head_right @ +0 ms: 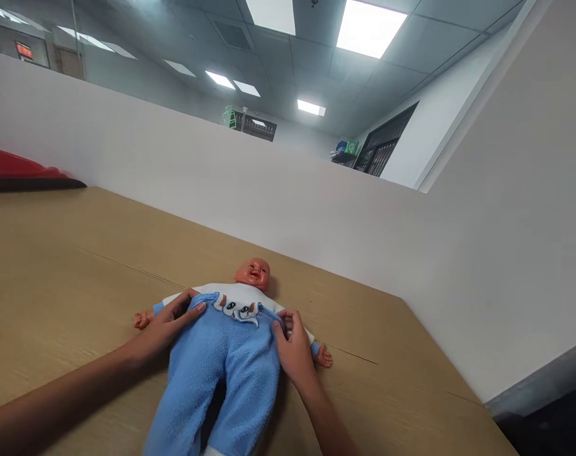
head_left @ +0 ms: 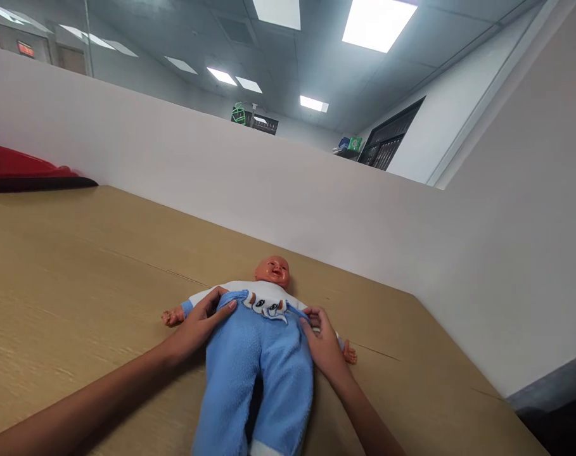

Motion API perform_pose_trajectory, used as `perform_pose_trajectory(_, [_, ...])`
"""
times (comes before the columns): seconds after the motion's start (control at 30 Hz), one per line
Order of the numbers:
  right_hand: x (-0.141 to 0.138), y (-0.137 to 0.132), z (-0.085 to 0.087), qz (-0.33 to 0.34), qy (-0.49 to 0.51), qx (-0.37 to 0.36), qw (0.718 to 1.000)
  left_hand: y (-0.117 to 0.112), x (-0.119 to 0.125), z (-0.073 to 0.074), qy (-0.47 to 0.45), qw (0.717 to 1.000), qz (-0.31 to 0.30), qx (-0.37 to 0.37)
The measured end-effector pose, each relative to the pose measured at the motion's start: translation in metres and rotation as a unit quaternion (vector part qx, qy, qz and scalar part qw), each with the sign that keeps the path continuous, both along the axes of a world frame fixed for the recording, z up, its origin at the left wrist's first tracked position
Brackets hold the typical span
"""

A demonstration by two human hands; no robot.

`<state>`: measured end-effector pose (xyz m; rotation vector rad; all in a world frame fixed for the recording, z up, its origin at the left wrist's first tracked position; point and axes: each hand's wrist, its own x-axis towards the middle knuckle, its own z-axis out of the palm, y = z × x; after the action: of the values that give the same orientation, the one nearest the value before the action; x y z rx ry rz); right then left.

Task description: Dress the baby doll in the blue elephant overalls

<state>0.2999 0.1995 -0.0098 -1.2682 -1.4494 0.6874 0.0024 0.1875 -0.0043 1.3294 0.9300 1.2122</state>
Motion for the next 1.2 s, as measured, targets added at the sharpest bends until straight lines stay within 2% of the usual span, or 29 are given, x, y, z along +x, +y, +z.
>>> perform_pose_trajectory(0.07, [-0.013,0.003,0.018,-0.016,-0.040,0.036,0.998,-0.002,0.001,-0.002,0.001,1.000,0.022,0.006])
perform_pose_trajectory(0.13, [-0.032,0.012,0.046,0.013,-0.114,0.077,0.990,-0.006,0.003,-0.003,0.009,0.998,0.050,0.036])
perform_pose_trajectory(0.2, [-0.056,0.027,0.077,0.116,-0.207,0.104,0.966,-0.012,0.005,-0.002,0.036,0.993,0.073,0.084])
perform_pose_trajectory(0.3, [-0.098,0.061,0.106,0.242,-0.354,0.102,0.898,-0.018,0.007,-0.001,0.081,0.978,0.102,0.164])
perform_pose_trajectory(0.33, [-0.113,0.074,0.109,0.273,-0.378,0.094,0.880,-0.019,0.007,-0.002,0.090,0.973,0.108,0.185])
perform_pose_trajectory(0.4, [-0.142,0.098,0.105,0.329,-0.424,0.072,0.841,-0.020,0.005,-0.004,0.104,0.965,0.106,0.218])
perform_pose_trajectory(0.5, [-0.178,0.120,0.082,0.415,-0.466,0.031,0.781,-0.019,0.002,-0.010,0.128,0.954,0.081,0.258])
perform_pose_trajectory(0.6, [-0.193,0.125,0.064,0.466,-0.467,0.015,0.751,-0.018,0.000,-0.015,0.131,0.954,0.081,0.259])
perform_pose_trajectory(0.7, [-0.186,0.122,0.064,0.464,-0.439,0.051,0.768,-0.015,0.000,-0.017,0.109,0.964,0.097,0.223])
perform_pose_trajectory(0.83, [-0.157,0.116,0.081,0.385,-0.370,0.108,0.838,-0.010,-0.001,-0.018,0.104,0.965,0.133,0.201])
perform_pose_trajectory(0.93, [-0.136,0.112,0.087,0.342,-0.328,0.111,0.873,-0.006,-0.005,-0.017,0.122,0.956,0.150,0.221])
perform_pose_trajectory(1.03, [-0.119,0.112,0.081,0.331,-0.296,0.091,0.891,-0.002,-0.010,-0.017,0.137,0.946,0.190,0.224])
perform_pose_trajectory(1.13, [-0.107,0.114,0.067,0.338,-0.263,0.070,0.901,0.004,-0.014,-0.016,0.129,0.949,0.227,0.177])
perform_pose_trajectory(1.2, [-0.101,0.114,0.056,0.352,-0.243,0.054,0.902,0.010,-0.016,-0.016,0.092,0.958,0.233,0.142])
